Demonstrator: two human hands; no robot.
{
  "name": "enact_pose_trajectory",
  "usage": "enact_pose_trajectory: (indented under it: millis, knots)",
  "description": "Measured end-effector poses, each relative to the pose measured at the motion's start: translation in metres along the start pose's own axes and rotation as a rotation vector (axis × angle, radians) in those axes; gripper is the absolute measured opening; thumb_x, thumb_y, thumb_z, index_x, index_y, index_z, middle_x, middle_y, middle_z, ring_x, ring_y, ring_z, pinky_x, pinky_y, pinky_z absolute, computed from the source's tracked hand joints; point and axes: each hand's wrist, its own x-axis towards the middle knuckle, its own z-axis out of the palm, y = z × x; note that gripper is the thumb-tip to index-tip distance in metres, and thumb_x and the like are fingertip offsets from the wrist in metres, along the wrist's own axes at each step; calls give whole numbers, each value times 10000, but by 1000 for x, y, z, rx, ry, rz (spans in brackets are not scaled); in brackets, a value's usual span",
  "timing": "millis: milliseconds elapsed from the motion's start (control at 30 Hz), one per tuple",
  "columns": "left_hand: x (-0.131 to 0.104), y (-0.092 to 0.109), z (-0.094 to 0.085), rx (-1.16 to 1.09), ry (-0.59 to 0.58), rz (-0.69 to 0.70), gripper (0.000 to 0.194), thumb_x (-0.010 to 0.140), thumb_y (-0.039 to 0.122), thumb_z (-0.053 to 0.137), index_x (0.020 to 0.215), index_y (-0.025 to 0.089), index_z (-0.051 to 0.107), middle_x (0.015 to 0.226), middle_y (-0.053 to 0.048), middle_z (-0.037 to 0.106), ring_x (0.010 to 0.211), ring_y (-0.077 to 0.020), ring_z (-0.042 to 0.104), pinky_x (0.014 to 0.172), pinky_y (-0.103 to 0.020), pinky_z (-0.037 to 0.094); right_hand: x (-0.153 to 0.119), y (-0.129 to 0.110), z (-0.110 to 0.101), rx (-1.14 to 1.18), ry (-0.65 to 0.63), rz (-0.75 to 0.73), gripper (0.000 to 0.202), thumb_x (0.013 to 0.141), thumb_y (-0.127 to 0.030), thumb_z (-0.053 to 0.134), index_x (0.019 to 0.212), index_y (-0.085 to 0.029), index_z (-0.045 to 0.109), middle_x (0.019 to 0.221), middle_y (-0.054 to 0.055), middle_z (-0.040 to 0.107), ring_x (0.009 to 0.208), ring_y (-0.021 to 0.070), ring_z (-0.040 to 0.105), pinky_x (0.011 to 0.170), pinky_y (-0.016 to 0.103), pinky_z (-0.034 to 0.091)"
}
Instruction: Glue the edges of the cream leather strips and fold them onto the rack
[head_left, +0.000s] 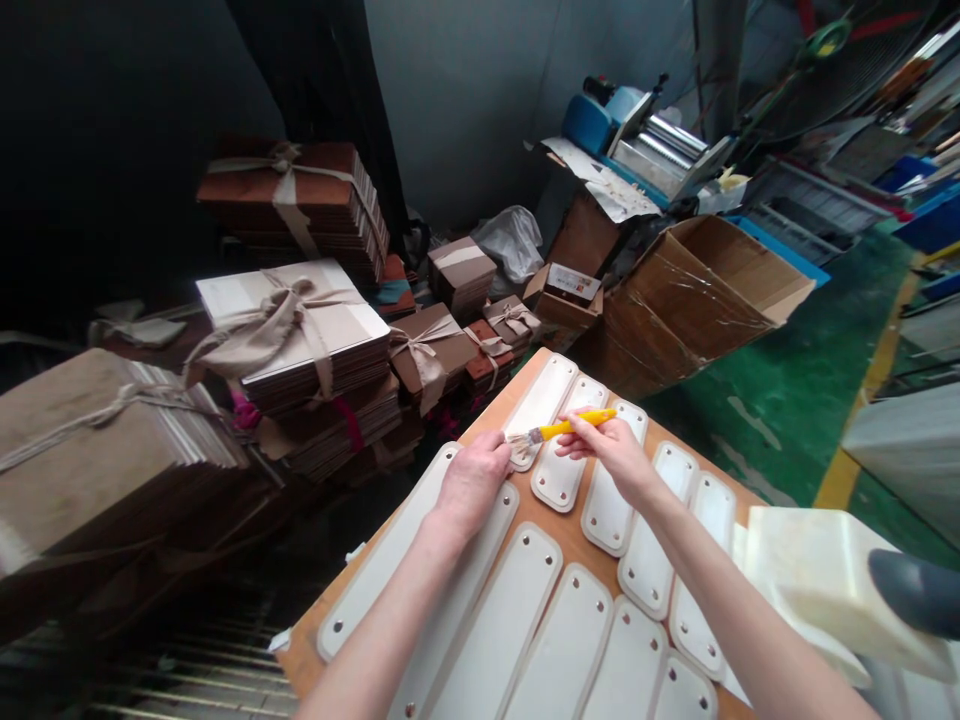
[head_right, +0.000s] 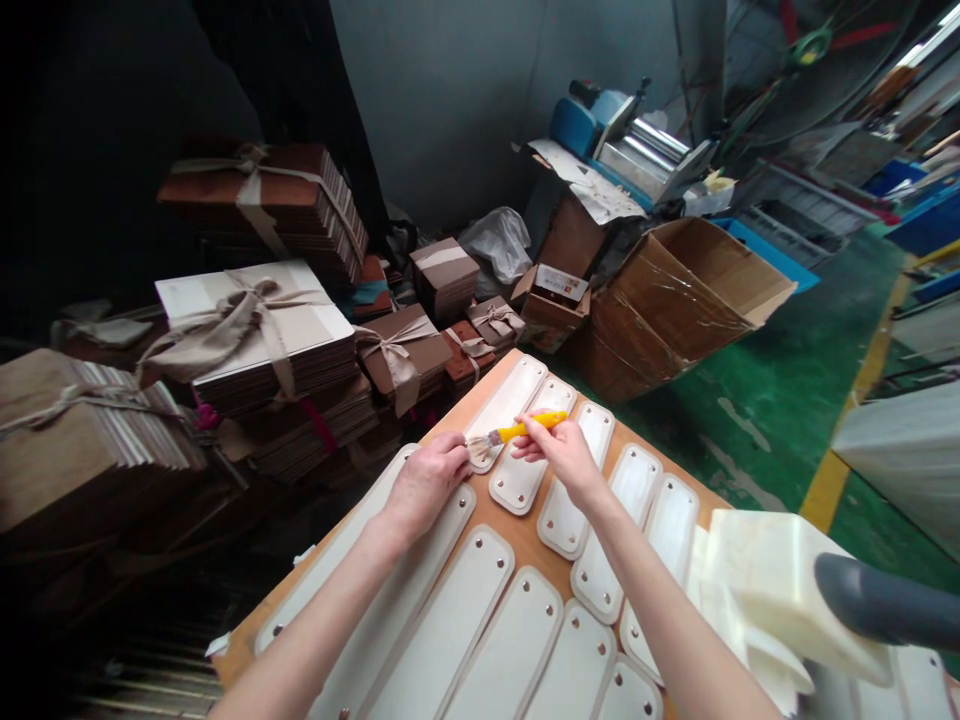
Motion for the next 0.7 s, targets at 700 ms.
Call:
enact_pose_trajectory:
  millis: [700]
  knots:
    - [4,0,-2,70,-67,-23,219,891,149,422,763,193,595,932,-28,593,858,-173,528,687,-272,388,46,8,1,-738,273,-611,324,951,-466,436,1001,-234,656,1010,71,694,938,244,655,841,361,490]
